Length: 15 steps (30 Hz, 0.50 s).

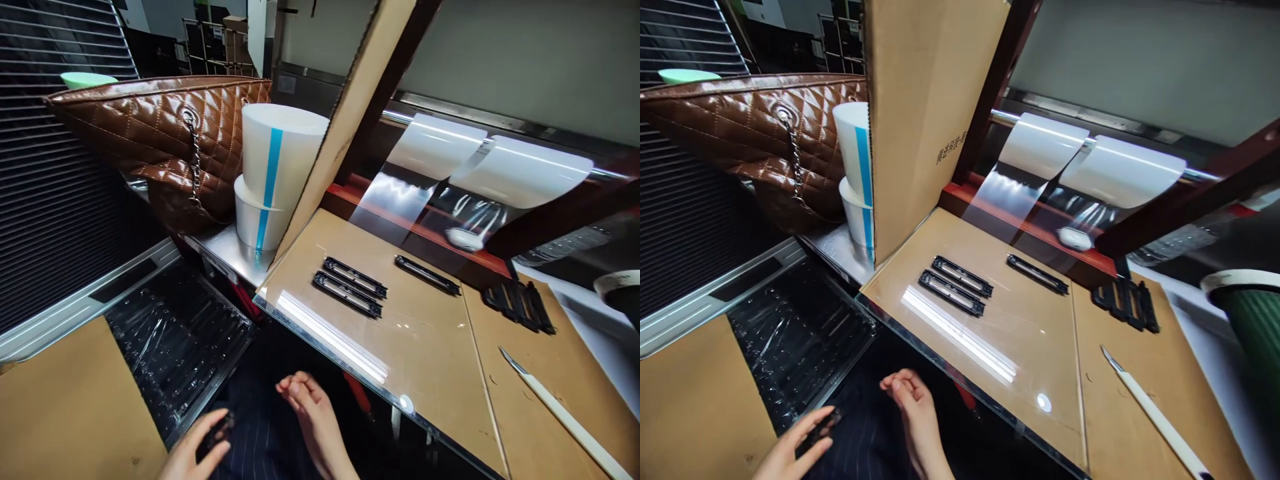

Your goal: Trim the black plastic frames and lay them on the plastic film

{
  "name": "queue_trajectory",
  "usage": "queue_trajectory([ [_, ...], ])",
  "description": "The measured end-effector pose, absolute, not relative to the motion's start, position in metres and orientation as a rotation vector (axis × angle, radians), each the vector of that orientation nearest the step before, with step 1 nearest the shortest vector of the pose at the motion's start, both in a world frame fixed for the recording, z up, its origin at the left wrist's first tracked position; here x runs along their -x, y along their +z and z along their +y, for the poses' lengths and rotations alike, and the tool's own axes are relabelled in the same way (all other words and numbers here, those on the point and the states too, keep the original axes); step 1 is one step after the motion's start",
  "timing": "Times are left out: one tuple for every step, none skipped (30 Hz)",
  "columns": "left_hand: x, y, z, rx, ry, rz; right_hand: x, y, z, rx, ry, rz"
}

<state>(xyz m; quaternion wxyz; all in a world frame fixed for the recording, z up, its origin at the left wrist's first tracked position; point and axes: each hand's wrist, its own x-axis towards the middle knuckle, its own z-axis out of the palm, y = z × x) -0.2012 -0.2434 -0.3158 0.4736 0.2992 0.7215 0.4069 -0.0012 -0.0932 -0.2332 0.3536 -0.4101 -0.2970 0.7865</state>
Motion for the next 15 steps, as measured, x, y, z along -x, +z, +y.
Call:
queue_trajectory([
  [0.222,-0.333,-0.246,-0.743,0.99,1.876,0.001,-0.231,-0.091,1.093,2.012,-0.721],
  [0.245,-0.351,-0.248,-0.754,0.984,1.988,0.0,-0.228,-0.09,1.114,2.004,-0.701],
  [0.268,-0.369,-0.249,-0.765,0.962,2.09,0.0,-0.225,-0.089,1.133,2.004,-0.694],
  [0.29,-0.387,-0.248,-0.787,0.928,2.178,-0.001,-0.223,-0.089,1.153,2.005,-0.693],
  [0.312,-0.403,-0.247,-0.817,0.899,2.254,-0.002,-0.221,-0.089,1.17,2.008,-0.701],
  [0.33,-0.418,-0.244,-0.865,0.87,2.308,-0.002,-0.219,-0.09,1.184,2.015,-0.72],
  [0.347,-0.432,-0.241,-0.918,0.84,2.35,-0.003,-0.217,-0.092,1.196,2.018,-0.747],
  [0.36,-0.443,-0.238,-0.975,0.803,2.38,-0.005,-0.215,-0.094,1.21,2.01,-0.774],
  [0.37,-0.453,-0.234,-1.026,0.765,2.402,-0.006,-0.213,-0.095,1.228,2.002,-0.799],
  [0.377,-0.462,-0.231,-1.069,0.728,2.421,-0.008,-0.211,-0.096,1.249,1.992,-0.822],
  [0.382,-0.469,-0.228,-1.101,0.694,2.44,-0.01,-0.209,-0.097,1.269,1.979,-0.84],
  [0.384,-0.476,-0.225,-1.124,0.667,2.462,-0.012,-0.208,-0.098,1.287,1.968,-0.855],
  [0.385,-0.482,-0.223,-1.139,0.648,2.487,-0.014,-0.206,-0.099,1.302,1.956,-0.866],
  [0.384,-0.488,-0.222,-1.15,0.636,2.514,-0.016,-0.205,-0.1,1.317,1.943,-0.874],
  [0.381,-0.492,-0.223,-1.158,0.629,2.545,-0.017,-0.205,-0.101,1.332,1.92,-0.881],
])
